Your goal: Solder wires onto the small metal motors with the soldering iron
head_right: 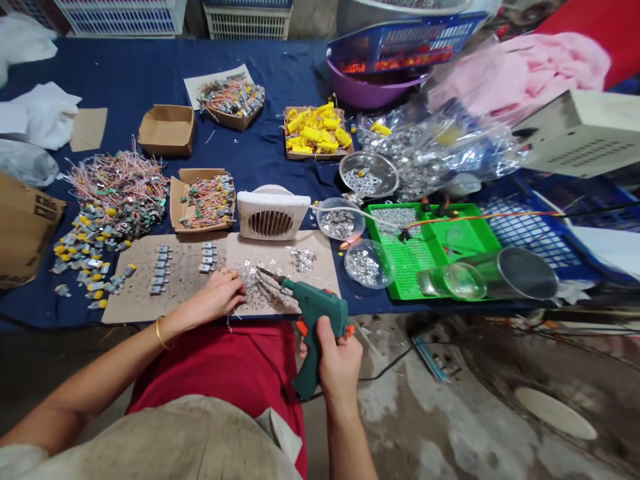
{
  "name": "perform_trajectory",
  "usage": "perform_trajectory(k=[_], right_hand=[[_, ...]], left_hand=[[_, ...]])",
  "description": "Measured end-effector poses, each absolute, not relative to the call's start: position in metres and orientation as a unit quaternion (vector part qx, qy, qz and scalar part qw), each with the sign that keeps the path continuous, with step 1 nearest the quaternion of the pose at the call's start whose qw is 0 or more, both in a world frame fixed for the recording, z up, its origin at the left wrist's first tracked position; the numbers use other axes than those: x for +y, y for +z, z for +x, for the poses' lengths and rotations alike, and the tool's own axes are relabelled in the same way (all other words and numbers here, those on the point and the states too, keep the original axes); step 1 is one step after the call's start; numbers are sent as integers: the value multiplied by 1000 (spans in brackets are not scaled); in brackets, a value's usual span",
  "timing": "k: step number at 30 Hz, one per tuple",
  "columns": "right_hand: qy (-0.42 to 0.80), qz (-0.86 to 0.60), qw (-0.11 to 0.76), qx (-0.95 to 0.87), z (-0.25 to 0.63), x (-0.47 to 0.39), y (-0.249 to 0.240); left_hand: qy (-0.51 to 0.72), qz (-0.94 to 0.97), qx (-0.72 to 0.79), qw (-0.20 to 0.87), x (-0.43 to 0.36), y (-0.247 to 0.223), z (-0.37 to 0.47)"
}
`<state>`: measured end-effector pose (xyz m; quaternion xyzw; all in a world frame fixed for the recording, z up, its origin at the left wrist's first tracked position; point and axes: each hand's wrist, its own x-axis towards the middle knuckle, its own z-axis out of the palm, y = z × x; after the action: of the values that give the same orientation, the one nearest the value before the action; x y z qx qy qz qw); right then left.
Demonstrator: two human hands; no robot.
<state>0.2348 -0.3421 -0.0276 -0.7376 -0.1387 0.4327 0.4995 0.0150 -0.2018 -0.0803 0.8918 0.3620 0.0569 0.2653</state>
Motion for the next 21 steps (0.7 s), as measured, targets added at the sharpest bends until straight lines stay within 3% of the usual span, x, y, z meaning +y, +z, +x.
perform_trajectory(k=[6,15,21], right_hand=[[422,-738,506,-144,239,-353,-20],[423,-741,493,-168,237,-351,-18],[412,-747,483,-196,238,-358,-18]], left_hand=[[33,908,336,247,-201,-88,18],[85,852,402,323,-198,-81,15],[39,859,406,310,-197,-73,16]])
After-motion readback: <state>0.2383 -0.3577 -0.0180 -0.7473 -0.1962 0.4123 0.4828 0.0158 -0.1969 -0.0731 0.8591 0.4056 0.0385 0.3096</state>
